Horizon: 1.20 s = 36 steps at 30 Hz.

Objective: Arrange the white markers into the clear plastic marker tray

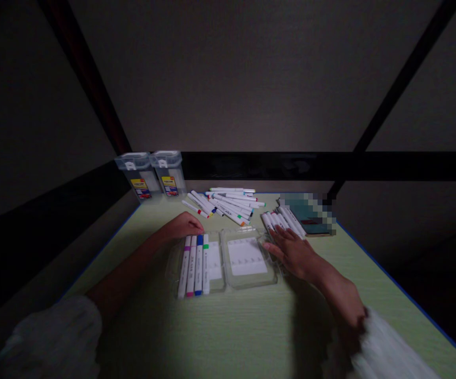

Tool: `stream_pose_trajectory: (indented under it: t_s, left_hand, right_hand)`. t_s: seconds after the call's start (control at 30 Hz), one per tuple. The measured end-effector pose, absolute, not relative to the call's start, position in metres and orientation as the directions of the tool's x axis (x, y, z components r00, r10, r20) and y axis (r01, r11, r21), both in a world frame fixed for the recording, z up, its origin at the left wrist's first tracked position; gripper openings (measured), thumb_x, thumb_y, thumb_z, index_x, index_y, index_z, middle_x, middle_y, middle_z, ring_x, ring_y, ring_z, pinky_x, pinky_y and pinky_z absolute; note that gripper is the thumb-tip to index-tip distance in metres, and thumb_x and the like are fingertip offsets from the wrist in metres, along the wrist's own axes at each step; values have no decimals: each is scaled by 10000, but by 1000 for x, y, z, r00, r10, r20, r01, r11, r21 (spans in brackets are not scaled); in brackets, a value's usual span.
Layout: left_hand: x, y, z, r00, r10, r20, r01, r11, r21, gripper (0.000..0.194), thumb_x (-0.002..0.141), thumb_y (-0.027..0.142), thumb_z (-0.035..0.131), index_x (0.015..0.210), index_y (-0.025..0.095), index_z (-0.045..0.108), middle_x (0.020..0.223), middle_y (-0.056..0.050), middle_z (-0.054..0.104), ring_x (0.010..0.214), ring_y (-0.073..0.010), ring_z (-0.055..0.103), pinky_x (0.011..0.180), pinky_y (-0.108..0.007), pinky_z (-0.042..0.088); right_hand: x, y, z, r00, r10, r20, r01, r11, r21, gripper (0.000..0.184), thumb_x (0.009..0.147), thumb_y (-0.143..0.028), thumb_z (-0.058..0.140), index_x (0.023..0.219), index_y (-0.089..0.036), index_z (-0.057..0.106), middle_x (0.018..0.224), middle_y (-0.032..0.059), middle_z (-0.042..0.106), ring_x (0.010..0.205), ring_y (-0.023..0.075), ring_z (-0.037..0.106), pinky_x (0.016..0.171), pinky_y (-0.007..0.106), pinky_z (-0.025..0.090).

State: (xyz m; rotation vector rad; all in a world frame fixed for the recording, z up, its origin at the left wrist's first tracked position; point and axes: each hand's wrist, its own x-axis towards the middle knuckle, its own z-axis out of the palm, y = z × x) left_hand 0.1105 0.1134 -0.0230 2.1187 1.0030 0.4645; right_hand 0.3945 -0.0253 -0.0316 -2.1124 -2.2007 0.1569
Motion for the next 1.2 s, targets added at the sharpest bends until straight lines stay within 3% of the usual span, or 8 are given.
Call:
stream_pose_trajectory:
  t_s: [0.23,0.4,0.6,0.8,1.07,1.2]
  left_hand:
    - [113,112,-25,594,804,29,551,-433,714,110,581,145,572,594,121,679,582,-29,665,555,-120,582,524,-186,413]
    - [115,110,-25,570,820,49,542,-420,728,98,588,147,573,593,118,666,581,-24,661,566,-122,586,533,-190,421]
    - [117,110,-28,550,835,31,551,-391,737,97,586,139,573,613,101,658,596,-36,658,578,-133,590,542,-206,433]
    - [117,113,-27,527,850,10,537,-342,771,138,566,158,600,675,85,642,603,-33,650,579,-130,586,530,-204,435]
    - [106,132,-29,286,919,273,495,-385,779,155,633,155,540,755,89,608,812,-75,639,730,-147,585,700,-275,470]
    - [99,142,-43,195,914,356,569,-401,718,275,628,138,532,897,97,572,1013,-107,556,853,-183,560,698,-308,483]
  right_hand:
    - [391,-27,-18,-146,989,38,976,150,-155,575,876,-453,204,1164,-48,494,1254,183,442,1197,247,356,986,352,287]
    - [389,-27,-14,-194,978,82,965,205,-161,551,881,-454,193,1110,-69,514,1191,175,497,1134,248,431,943,349,335]
    - [390,-27,-17,-141,985,96,981,152,-118,498,876,-444,231,1111,-95,496,1176,169,500,1098,263,449,901,369,367]
    - [378,-28,-15,-172,959,223,974,199,-106,468,858,-442,303,1132,-102,474,1154,175,496,1067,277,460,861,393,389]
    - [345,-39,-5,-269,879,393,909,367,-197,229,865,-284,352,952,-168,528,920,92,582,829,206,551,721,328,433]
    - [336,-42,-8,-360,830,426,880,454,-141,195,858,-219,359,884,-158,542,810,79,589,754,194,542,681,321,418]
